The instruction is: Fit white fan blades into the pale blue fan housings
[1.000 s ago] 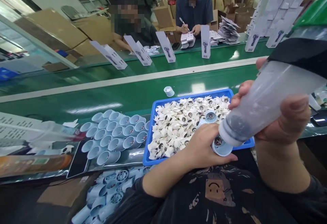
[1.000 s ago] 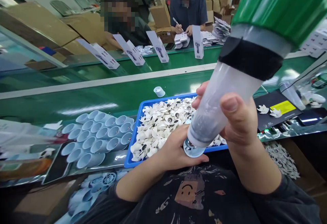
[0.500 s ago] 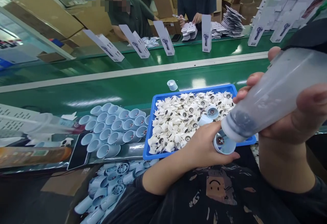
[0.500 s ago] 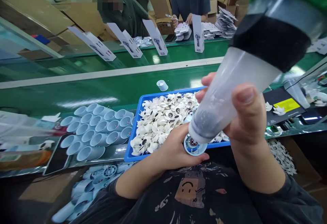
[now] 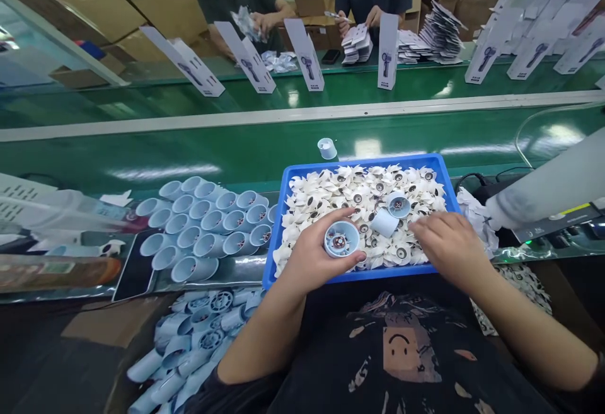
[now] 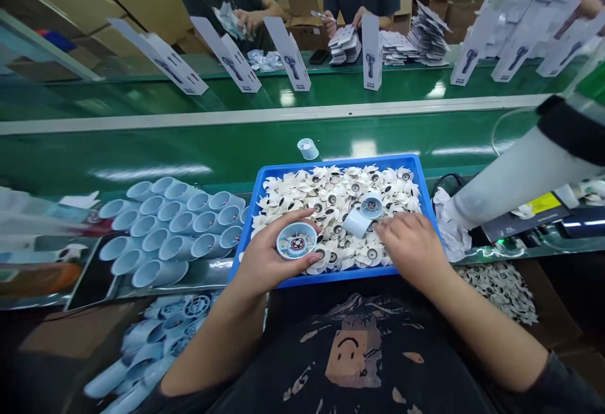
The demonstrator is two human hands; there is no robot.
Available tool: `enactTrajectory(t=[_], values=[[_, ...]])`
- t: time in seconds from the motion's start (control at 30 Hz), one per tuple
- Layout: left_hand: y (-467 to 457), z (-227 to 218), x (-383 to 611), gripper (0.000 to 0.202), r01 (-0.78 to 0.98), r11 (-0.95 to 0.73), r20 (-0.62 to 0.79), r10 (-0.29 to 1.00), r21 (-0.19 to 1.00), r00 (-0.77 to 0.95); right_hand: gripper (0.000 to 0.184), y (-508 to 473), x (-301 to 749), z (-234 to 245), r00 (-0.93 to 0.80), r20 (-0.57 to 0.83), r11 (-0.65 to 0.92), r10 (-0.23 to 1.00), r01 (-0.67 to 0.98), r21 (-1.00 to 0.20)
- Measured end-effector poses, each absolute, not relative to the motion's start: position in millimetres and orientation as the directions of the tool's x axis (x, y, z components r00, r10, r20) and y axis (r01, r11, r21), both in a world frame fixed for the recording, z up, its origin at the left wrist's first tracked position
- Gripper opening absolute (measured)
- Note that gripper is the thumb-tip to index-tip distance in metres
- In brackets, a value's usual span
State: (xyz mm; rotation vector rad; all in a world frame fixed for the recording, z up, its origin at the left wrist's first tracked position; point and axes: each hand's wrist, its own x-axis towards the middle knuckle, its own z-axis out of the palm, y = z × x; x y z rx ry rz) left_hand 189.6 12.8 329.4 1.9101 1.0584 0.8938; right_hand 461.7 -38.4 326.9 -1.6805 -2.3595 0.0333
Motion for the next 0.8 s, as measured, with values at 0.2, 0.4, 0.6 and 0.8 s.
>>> enactTrajectory(t=[0.2,0.4,0.6,0.8], values=[[9,323,188,0.062,0.357,-0.348,0.168,0.878,0.866,0.449,0.032,-15,463,310,-0.361,-0.144,0.359,0.921,0.932,-0.045],[8,318,179,0.062,0.369,-0.307,0.123,0.887,0.877,0.446,0.04,-14,475,321,-0.36,-0.176,0.343,0.916,0.932,-0.121],[5,314,183,0.062,0.331,-0.316,0.141,0.876,0.889,0.461,0.023,-13,488,317,-0.38,-0.088,0.308,0.921,0.846,-0.436],[-6,317,203,0.056,0.298,-0.441,0.222,0.802,0.846,0.555,0.034,-42,461,327,-0.371,0.05,0.243,0.927,0.496,-0.834]])
